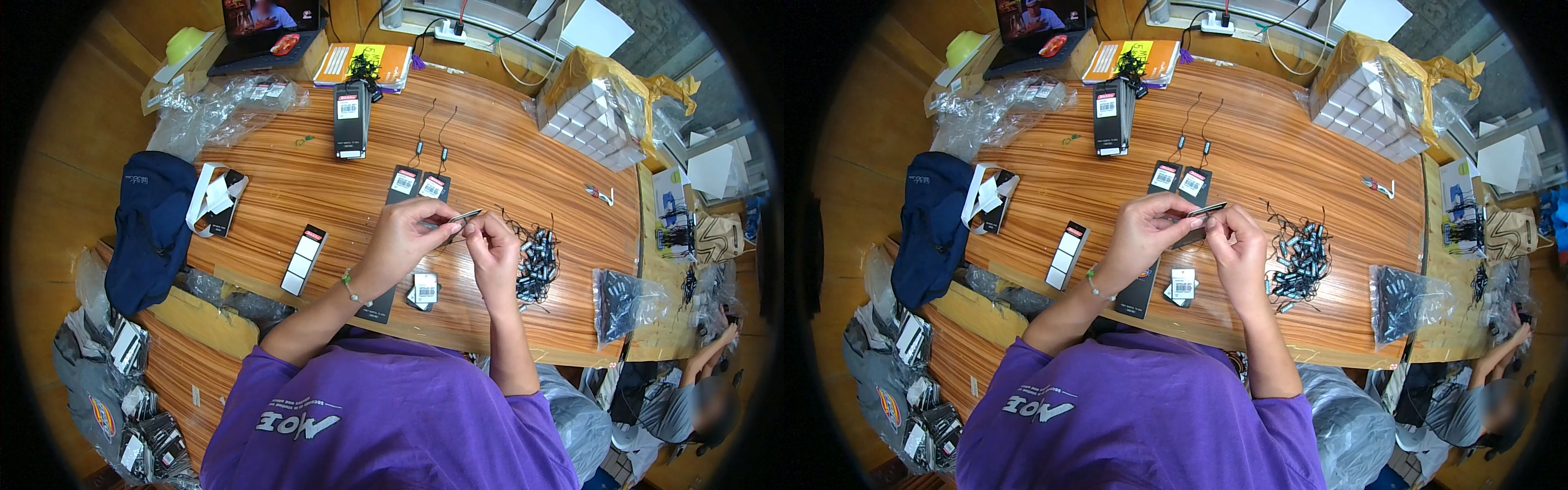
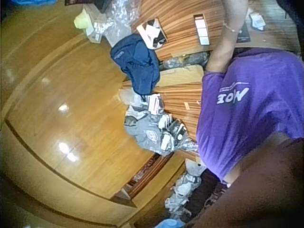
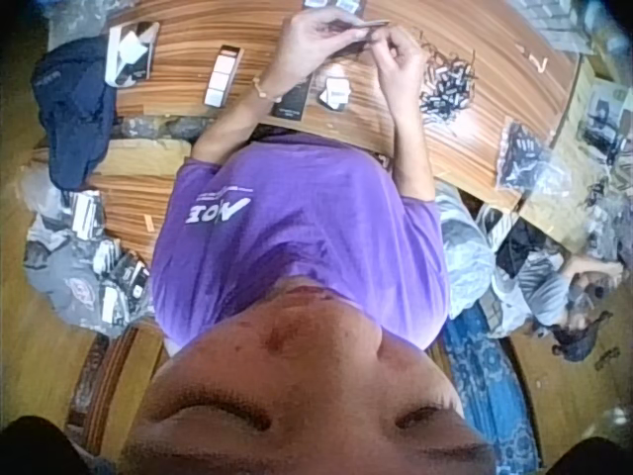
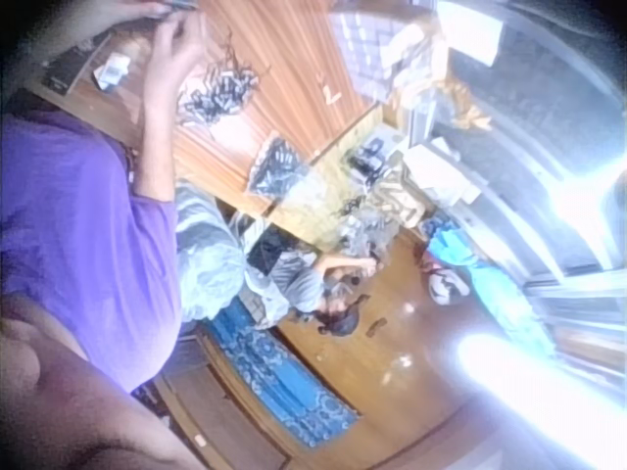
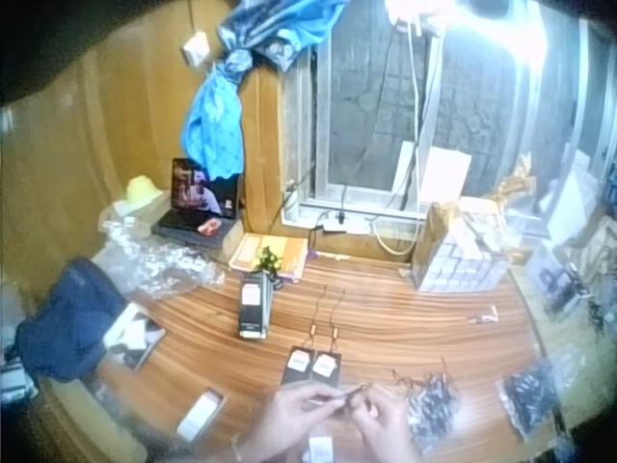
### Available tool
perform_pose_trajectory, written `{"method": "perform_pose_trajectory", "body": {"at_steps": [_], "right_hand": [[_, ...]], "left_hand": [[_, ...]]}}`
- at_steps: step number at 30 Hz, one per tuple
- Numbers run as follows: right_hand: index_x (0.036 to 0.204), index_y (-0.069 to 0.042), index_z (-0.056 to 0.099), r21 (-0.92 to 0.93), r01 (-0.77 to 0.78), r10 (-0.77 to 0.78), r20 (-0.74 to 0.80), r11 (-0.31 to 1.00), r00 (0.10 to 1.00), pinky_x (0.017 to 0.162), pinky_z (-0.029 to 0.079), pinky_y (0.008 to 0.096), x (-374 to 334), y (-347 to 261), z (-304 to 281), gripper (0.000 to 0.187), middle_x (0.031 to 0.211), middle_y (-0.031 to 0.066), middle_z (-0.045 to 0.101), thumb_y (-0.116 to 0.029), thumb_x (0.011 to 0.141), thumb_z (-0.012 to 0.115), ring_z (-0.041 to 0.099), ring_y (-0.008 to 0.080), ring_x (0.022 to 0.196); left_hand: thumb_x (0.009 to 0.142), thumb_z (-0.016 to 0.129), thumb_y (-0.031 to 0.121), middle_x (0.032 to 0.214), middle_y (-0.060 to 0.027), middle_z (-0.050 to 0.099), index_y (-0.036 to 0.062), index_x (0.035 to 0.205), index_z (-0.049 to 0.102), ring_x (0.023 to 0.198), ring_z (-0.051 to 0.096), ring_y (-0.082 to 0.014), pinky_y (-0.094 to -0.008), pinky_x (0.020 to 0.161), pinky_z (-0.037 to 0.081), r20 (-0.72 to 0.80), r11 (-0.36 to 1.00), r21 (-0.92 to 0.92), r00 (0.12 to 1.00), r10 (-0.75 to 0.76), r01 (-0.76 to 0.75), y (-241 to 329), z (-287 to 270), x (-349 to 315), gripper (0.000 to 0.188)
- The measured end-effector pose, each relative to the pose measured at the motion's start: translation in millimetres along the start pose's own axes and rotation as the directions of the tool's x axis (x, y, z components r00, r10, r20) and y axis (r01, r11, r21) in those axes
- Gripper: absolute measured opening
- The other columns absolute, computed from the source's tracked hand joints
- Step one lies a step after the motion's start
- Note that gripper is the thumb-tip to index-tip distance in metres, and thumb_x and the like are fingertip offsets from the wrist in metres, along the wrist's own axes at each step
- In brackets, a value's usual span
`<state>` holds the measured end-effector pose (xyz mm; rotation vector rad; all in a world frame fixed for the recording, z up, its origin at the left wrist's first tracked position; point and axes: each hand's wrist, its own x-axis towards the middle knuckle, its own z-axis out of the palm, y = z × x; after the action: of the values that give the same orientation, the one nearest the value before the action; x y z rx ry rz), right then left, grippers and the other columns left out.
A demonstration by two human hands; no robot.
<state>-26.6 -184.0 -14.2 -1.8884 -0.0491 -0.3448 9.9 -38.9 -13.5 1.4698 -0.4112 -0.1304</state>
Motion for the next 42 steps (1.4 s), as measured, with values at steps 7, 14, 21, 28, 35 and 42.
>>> {"method": "perform_pose_trajectory", "body": {"at_steps": [7,14,21,28,35,42], "right_hand": [[0.067,0.004,0.05,-0.209,0.147,-0.163,-0.059,0.967,0.985,0.053,0.036,0.0298,-7,-4,2,0.007,0.062,0.0106,0.046,0.002,0.072,0.056,0.044,0.0209,0.056],[0.071,0.004,0.052,-0.032,-0.019,0.018,-0.037,0.999,0.999,0.055,0.037,0.0264,-12,-4,-2,0.009,0.063,0.0071,0.049,-0.001,0.076,0.057,0.045,0.0147,0.058],[0.078,0.001,0.056,-0.085,0.062,-0.068,-0.077,0.994,0.995,0.058,0.038,0.0247,-15,-3,-4,0.005,0.069,0.0069,0.054,-0.003,0.08,0.059,0.048,0.0135,0.062],[0.084,0.0,0.061,-0.243,0.227,-0.252,-0.079,0.943,0.964,0.076,0.04,0.0338,-9,4,-16,0.014,0.085,0.0111,0.057,-0.008,0.074,0.066,0.052,0.0261,0.082],[0.093,0.001,0.057,-0.203,0.139,-0.161,-0.094,0.969,0.982,0.073,0.044,0.0305,-10,-6,-11,0.017,0.087,0.0119,0.058,-0.006,0.078,0.063,0.055,0.0223,0.077],[0.097,0.001,0.053,0.046,0.042,-0.036,-0.11,0.998,0.993,0.072,0.044,0.0275,-13,9,-14,0.02,0.087,0.008,0.057,-0.004,0.08,0.061,0.054,0.0147,0.077]], "left_hand": [[0.075,0.065,0.003,0.083,-0.0097,0.063,-0.0052,0.088,0.062,0.074,0.062,-0.0123,-0.0243,0.064,0.053,0.089,0.994,0.09,0.994,-0.062,0.054,11,-4,0,0.016],[0.075,0.066,0.002,0.081,-0.0075,0.063,-0.0051,0.088,0.062,0.076,0.061,-0.0123,-0.0237,0.068,0.051,0.197,0.982,0.173,0.975,-0.106,0.071,12,-7,3,0.015],[0.076,0.065,0.007,0.081,-0.0106,0.064,-0.002,0.089,0.063,0.073,0.063,-0.0158,-0.0261,0.066,0.05,0.171,0.981,0.191,0.984,-0.047,0.013,17,-1,-1,0.016],[0.079,0.062,0.002,0.084,-0.0079,0.064,-0.0038,0.091,0.064,0.079,0.062,-0.0112,-0.0215,0.067,0.052,0.211,0.983,0.18,0.975,-0.071,0.033,22,-1,-2,0.014],[0.078,0.062,0.002,0.085,-0.0072,0.064,-0.0027,0.092,0.065,0.076,0.061,-0.0099,-0.021,0.067,0.052,0.135,0.996,0.074,0.989,-0.052,0.042,18,2,-2,0.014],[0.078,0.063,0.006,0.083,-0.0086,0.065,-0.0015,0.091,0.065,0.072,0.062,-0.0125,-0.0231,0.064,0.051,0.124,0.992,0.123,0.992,-0.033,0.018,20,7,-3,0.015]]}}
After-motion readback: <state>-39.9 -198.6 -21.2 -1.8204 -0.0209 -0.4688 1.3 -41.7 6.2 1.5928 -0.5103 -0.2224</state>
